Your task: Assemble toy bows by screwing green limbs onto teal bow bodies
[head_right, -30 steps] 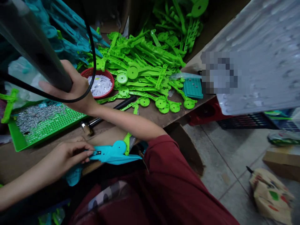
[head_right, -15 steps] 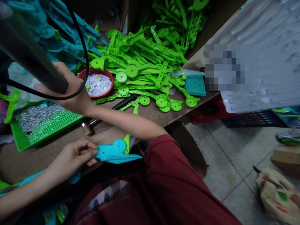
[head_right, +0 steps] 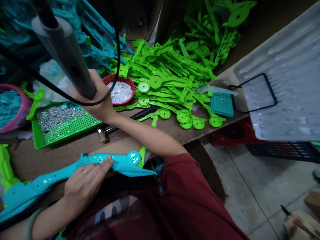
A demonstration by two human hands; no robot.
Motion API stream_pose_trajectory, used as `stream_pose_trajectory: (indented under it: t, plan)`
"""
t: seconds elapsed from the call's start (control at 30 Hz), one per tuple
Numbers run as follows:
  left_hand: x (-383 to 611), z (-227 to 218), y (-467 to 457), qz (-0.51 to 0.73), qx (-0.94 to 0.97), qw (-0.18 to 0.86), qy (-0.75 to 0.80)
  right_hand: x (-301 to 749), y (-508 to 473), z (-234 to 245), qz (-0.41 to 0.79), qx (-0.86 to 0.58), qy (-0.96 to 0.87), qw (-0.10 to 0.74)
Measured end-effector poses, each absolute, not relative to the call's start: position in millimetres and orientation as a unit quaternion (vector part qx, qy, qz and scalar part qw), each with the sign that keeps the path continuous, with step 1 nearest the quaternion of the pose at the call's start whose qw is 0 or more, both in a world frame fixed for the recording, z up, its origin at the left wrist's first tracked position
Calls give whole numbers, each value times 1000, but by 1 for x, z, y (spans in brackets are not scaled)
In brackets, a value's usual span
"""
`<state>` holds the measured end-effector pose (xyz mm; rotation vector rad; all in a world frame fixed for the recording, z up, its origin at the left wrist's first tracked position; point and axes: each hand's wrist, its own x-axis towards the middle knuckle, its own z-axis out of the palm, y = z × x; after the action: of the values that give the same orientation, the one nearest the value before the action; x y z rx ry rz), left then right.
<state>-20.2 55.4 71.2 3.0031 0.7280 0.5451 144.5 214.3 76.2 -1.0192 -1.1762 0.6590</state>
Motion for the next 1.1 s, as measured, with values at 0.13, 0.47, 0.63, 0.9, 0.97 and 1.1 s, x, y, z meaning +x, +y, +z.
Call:
stream_pose_trajectory:
  t: [0.13, 0.47, 0.63, 0.9, 0.97, 1.1]
  plan:
    - [-23, 65, 32, 153, 941, 2, 303, 144, 212, 75, 314, -436, -511, 671]
    - [-24, 42, 35, 211, 913, -15, 350, 119, 210, 79, 377, -332, -512, 696]
    - [-23, 45, 35, 245, 908, -19, 339, 114, 206, 58, 395, -356, -546, 647]
    - [-27, 39, 35, 279, 892, 42, 352, 117, 205, 41, 390, -377, -581, 607]
    - [-27, 39, 34, 288, 888, 50, 355, 117, 205, 41, 389, -377, -584, 604]
    - [-25, 38, 26, 265, 891, 45, 366, 116, 205, 38, 397, -347, -570, 629]
